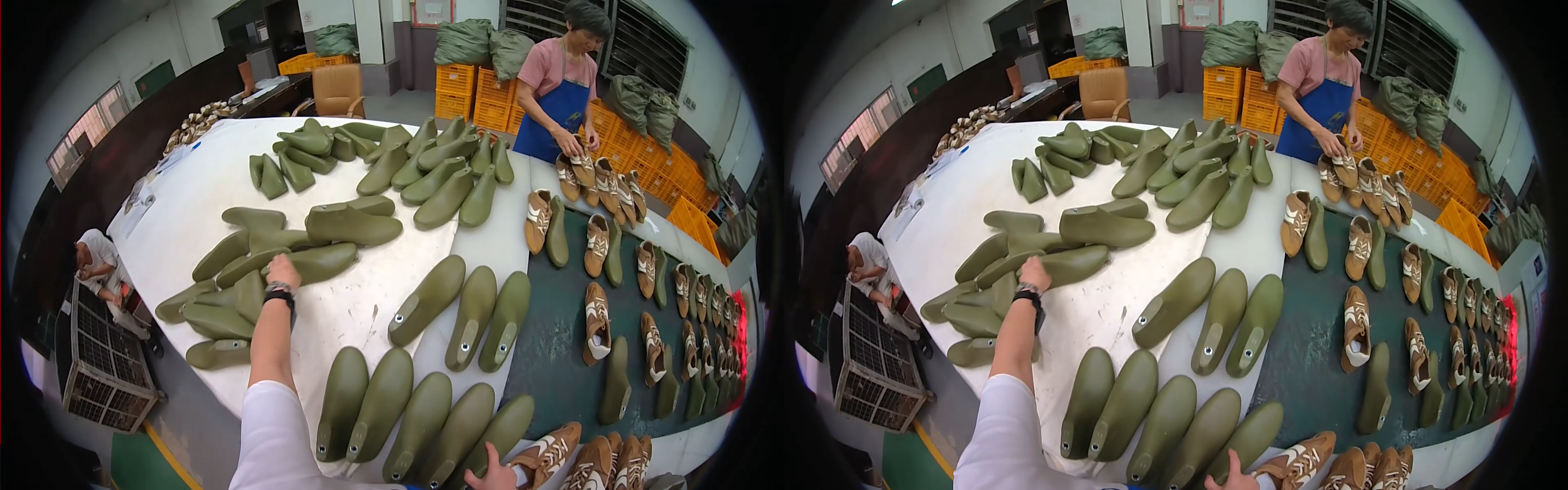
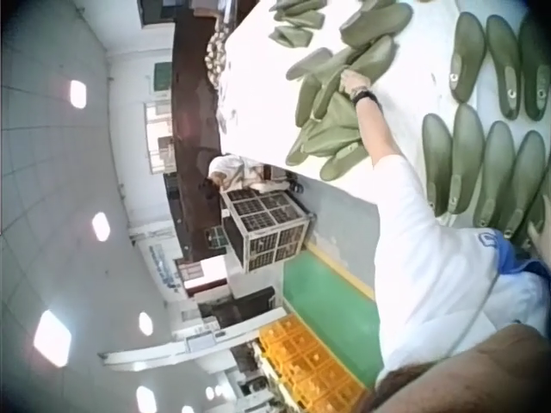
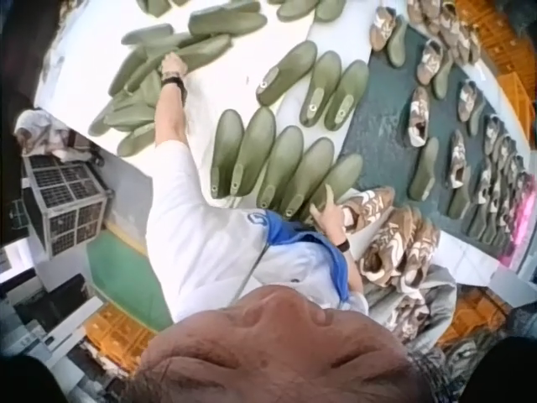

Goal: Inserting shoe lasts into shoe uppers and organizing the shoes on a workbench in a factory setting.

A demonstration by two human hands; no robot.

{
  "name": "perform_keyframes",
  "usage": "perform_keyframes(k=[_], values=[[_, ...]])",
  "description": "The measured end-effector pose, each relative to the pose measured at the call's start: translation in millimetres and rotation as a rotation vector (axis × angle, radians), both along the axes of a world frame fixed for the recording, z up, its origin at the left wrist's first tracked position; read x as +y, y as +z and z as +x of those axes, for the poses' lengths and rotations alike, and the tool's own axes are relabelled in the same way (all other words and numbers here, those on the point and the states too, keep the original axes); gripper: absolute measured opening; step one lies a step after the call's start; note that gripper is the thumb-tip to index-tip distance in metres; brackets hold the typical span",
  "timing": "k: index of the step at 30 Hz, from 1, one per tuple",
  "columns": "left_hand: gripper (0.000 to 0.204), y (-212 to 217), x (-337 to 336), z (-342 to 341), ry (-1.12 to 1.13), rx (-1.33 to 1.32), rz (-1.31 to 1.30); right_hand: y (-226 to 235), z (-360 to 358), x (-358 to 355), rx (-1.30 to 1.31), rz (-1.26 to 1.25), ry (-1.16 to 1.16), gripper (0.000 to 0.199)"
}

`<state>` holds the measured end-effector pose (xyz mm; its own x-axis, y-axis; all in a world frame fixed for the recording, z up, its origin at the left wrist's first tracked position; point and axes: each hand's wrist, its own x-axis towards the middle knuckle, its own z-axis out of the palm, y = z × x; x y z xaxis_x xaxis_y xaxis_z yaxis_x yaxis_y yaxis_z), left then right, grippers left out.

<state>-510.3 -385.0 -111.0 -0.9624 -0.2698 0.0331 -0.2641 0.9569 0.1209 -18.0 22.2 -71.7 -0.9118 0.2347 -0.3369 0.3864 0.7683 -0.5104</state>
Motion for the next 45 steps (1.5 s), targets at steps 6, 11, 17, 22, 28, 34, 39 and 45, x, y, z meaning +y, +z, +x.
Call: perform_keyframes(k=[6,11,17,22,28,34,39,45], values=[[0.046,0,-28,-13,-0.01,-0.048,-0.166,-8,6,2,0.037,0.018,0.0,0.076],[0.061,10,-13,0,-0.332,-0.284,0.039,-4,0,-2,0.015,0.0,0.0,0.077],[0.06,23,78,49,-0.647,-0.47,0.33,3,0,-4,0.054,0.06,-0.021,0.077],[0.049,28,76,-45,-0.77,0.335,0.413,18,5,-6,-0.086,0.041,-0.038,0.078],[0.068,58,83,-107,-0.556,0.215,-0.07,34,-3,-14,-0.171,0.058,-0.087,0.077],[0.056,45,98,-85,-0.515,-0.313,-0.045,29,-1,-13,-0.124,0.033,-0.076,0.078],[0.059,28,122,14,-0.525,-0.36,0.078,41,-7,-8,-0.102,0.059,-0.065,0.065],[0.046,81,144,100,-0.721,-0.22,-0.316,17,8,7,-0.1,0.11,-0.022,0.075]])
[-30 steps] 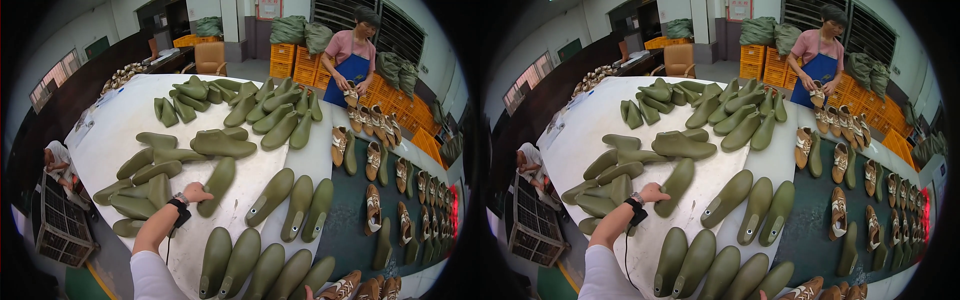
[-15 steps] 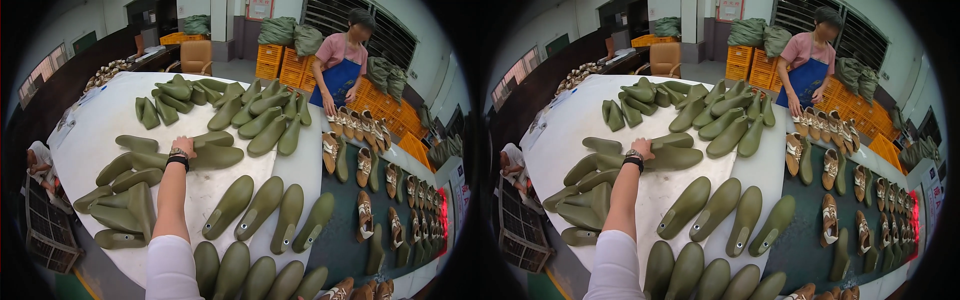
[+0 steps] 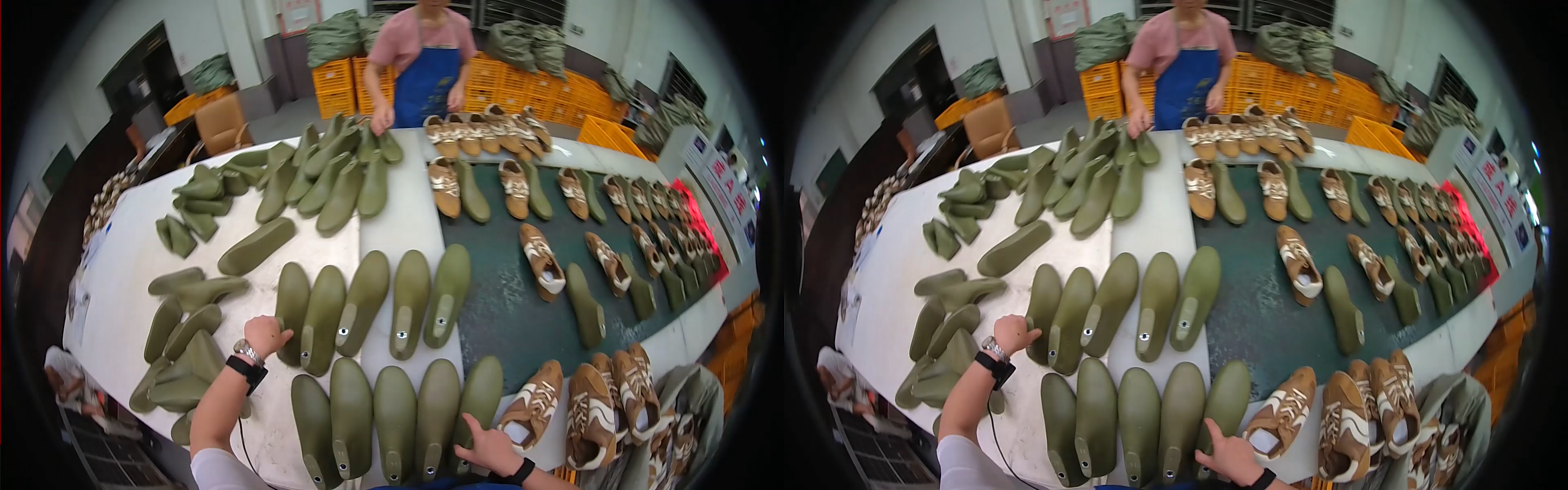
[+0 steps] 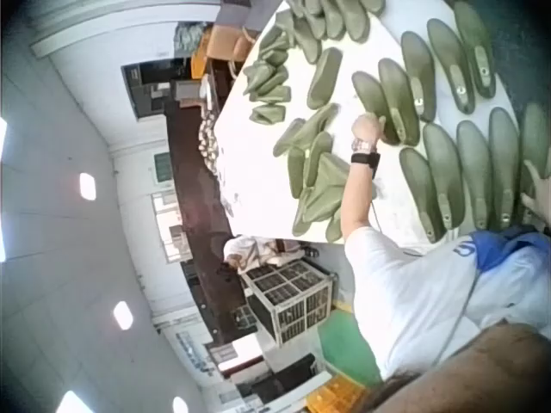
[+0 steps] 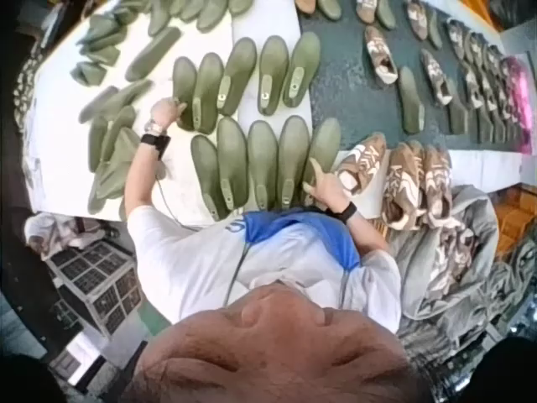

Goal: Inserting shoe lasts into shoe uppers and organizing the shoes on a workbench in a factory setting.

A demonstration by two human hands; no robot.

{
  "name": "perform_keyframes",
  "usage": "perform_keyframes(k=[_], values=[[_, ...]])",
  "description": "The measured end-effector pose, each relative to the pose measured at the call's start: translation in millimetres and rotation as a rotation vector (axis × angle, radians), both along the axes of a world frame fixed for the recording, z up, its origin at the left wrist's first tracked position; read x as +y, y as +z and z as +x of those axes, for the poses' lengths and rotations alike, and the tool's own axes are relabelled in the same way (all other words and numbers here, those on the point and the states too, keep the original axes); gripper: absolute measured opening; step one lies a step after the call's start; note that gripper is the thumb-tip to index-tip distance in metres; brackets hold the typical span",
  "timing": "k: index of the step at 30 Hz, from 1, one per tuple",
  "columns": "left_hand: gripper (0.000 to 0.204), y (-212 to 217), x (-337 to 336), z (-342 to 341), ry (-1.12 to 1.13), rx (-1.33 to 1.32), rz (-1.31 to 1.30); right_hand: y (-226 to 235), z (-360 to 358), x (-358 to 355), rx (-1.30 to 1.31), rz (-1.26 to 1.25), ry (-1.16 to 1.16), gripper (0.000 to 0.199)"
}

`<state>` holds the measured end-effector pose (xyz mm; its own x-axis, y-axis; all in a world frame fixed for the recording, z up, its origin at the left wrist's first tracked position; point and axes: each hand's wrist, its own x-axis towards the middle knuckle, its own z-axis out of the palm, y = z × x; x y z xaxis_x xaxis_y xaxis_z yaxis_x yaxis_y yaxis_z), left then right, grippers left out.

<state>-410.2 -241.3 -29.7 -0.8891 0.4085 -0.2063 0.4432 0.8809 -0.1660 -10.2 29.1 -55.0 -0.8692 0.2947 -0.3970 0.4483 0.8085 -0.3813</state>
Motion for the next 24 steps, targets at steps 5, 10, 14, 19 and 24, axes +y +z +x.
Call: perform_keyframes(k=[5,10,14,19,24], values=[[0.059,22,146,65,-0.447,-0.131,0.559,6,5,6,0.041,-0.075,0.061,0.074],[0.087,-55,286,92,-0.511,-0.196,0.258,-2,13,4,0.102,-0.113,0.044,0.073],[0.069,-83,357,115,-0.452,-0.245,0.375,-5,19,8,0.129,-0.18,-0.003,0.071],[0.057,-90,421,190,-0.462,-0.42,0.431,-14,22,10,0.147,-0.201,0.012,0.071],[0.05,-81,435,205,-0.424,-0.454,0.378,-15,23,13,0.192,-0.212,0.012,0.071]])
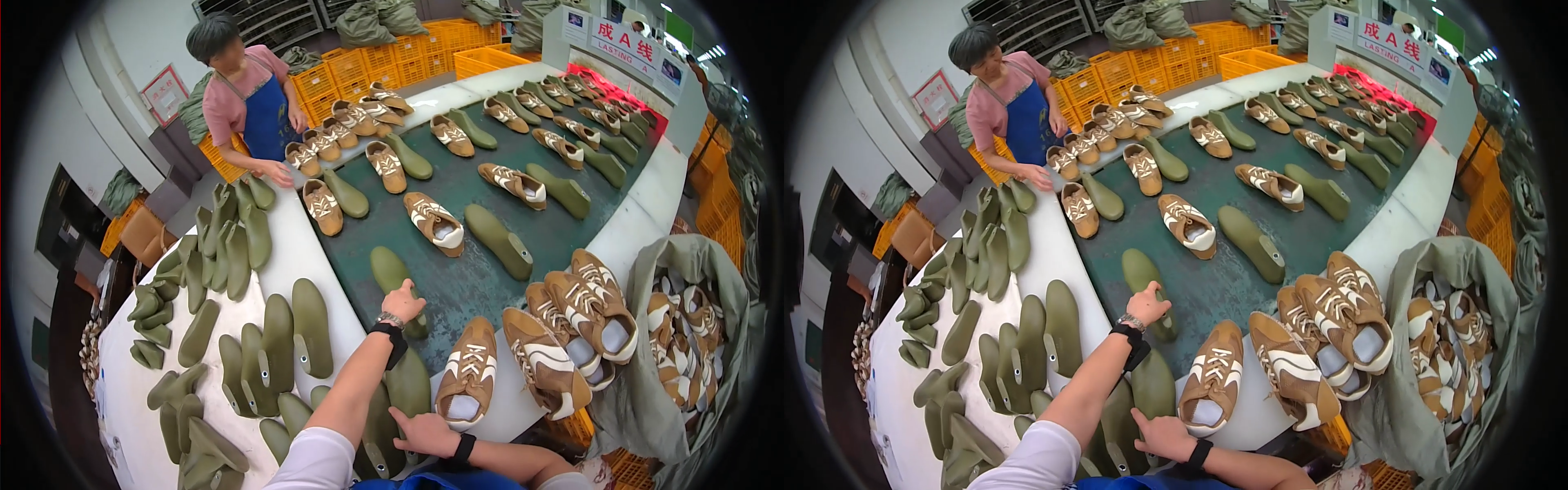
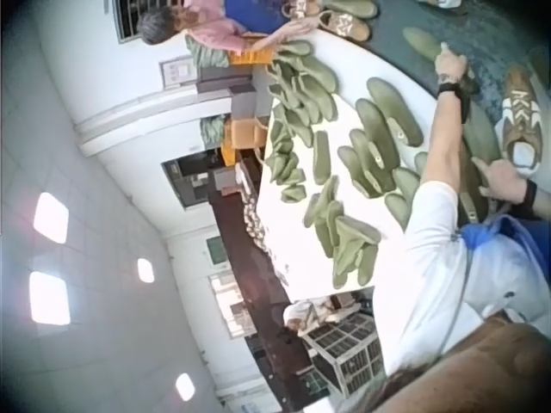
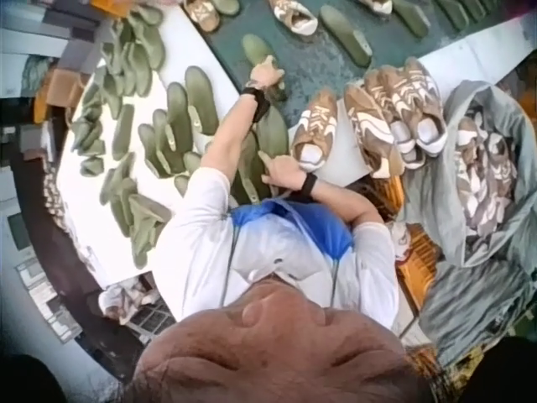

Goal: Inserting shoe lasts into shoe uppers and organizing the shoes on a workbench in a factory setting.

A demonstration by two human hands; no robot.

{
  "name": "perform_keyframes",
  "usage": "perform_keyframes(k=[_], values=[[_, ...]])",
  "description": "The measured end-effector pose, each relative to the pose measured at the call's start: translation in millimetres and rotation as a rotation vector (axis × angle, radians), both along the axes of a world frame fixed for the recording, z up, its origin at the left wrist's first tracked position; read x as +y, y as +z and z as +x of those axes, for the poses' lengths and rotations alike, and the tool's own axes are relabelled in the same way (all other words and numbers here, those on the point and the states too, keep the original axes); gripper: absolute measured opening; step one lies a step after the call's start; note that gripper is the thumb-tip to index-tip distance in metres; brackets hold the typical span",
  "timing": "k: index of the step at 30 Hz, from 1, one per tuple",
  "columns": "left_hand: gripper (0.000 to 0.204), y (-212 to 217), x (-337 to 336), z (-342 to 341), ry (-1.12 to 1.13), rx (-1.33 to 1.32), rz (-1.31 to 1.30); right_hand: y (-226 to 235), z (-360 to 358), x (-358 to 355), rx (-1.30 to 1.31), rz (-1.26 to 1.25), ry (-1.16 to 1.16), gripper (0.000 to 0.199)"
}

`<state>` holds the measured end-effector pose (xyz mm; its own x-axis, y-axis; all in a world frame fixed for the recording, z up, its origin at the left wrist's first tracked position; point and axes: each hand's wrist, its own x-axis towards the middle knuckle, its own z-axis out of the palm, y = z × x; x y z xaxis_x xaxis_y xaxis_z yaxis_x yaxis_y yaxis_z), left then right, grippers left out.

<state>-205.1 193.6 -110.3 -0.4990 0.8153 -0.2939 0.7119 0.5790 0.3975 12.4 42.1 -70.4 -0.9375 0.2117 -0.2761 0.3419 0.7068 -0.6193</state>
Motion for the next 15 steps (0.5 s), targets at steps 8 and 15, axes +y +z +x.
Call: perform_keyframes(k=[8,15], values=[[0.056,-15,-24,34,0.042,-0.405,0.132,3,-1,-2,0.026,-0.016,-0.016,0.073],[0.061,68,-128,26,-0.469,-0.374,0.172,2,48,6,0.151,0.026,-0.178,0.057]])
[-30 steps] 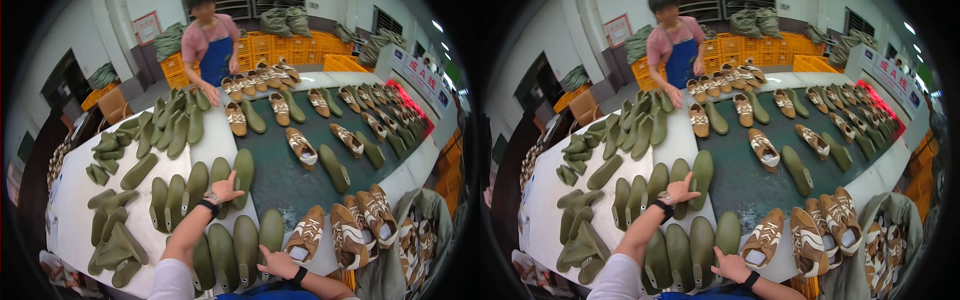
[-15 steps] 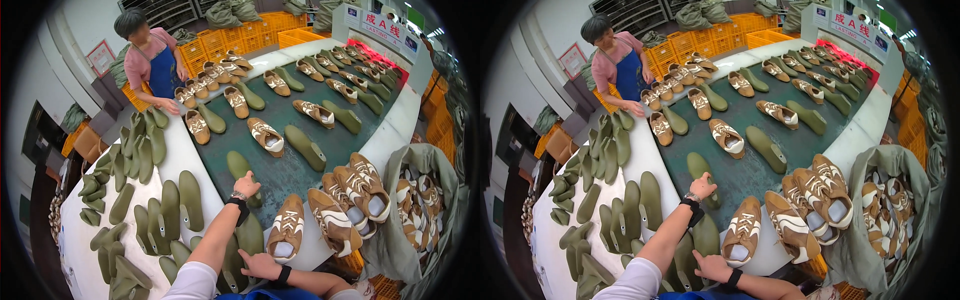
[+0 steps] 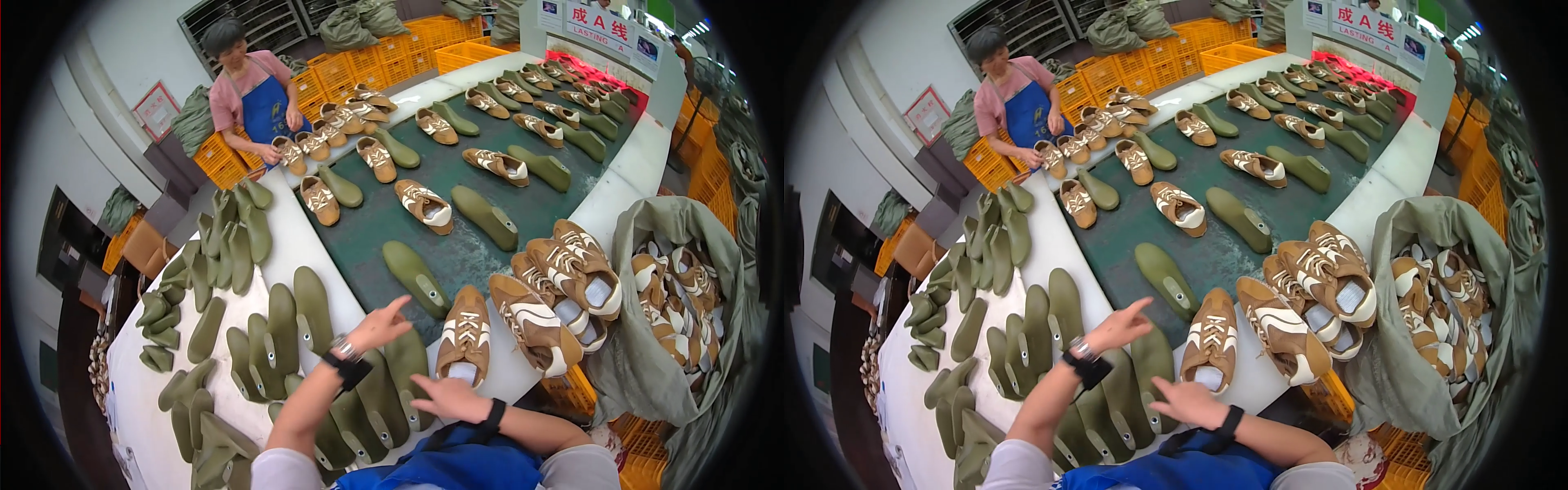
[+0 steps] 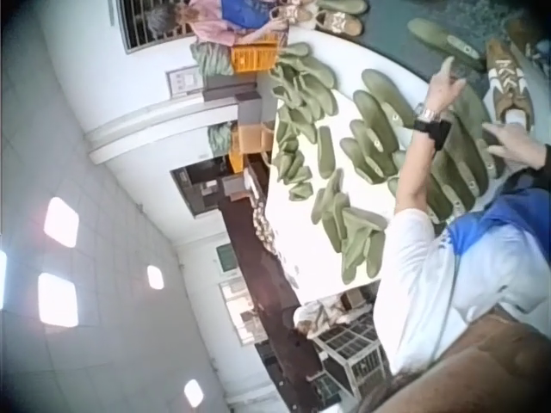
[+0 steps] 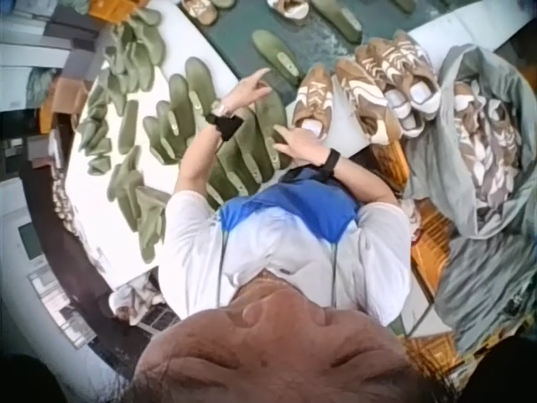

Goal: Inserting shoe lasts into shoe uppers and organizing the shoes on a workbench in a factory setting.

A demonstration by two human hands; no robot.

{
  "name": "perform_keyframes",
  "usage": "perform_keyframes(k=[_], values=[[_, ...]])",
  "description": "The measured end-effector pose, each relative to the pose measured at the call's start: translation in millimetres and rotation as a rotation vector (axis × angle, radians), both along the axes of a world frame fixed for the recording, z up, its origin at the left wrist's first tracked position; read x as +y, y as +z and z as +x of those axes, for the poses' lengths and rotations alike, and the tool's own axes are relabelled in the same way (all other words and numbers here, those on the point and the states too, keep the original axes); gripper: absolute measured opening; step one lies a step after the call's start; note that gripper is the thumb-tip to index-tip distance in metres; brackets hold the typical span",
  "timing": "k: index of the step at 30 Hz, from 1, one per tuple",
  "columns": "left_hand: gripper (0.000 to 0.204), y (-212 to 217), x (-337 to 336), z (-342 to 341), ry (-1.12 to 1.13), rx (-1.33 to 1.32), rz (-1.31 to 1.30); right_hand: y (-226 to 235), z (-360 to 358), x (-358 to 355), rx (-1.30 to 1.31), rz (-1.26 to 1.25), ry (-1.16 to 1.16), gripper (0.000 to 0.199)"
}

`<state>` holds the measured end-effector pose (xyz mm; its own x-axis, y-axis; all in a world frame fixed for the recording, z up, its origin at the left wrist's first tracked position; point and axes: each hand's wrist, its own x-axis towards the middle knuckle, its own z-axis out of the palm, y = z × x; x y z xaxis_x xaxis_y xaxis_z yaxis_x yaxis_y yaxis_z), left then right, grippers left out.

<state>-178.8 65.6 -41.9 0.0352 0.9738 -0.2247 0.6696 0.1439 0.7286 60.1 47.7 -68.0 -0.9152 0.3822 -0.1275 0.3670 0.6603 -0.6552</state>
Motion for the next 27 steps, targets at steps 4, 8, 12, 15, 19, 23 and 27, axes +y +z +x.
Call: perform_keyframes(k=[4,8,12,15,19,23,27], values=[[0.055,59,-126,15,-0.06,0.191,-0.004,4,39,8,0.085,0.206,-0.124,0.032],[0.055,64,-206,42,0.047,0.375,-0.101,-25,51,12,-0.086,0.154,-0.028,0.026],[0.057,37,-243,81,0.298,0.475,0.086,18,64,16,0.009,0.188,-0.101,0.022],[0.064,1,-253,104,0.488,0.548,0.119,78,61,26,0.181,0.196,-0.078,0.02],[0.065,-28,-252,125,0.567,0.652,0.095,108,28,51,0.26,0.28,0.016,0.022],[0.066,-33,-255,129,0.61,0.613,0.106,125,-8,62,0.417,0.323,0.081,0.022],[0.067,-37,-260,127,0.647,0.608,0.106,136,-39,67,0.479,0.325,0.168,0.023]])
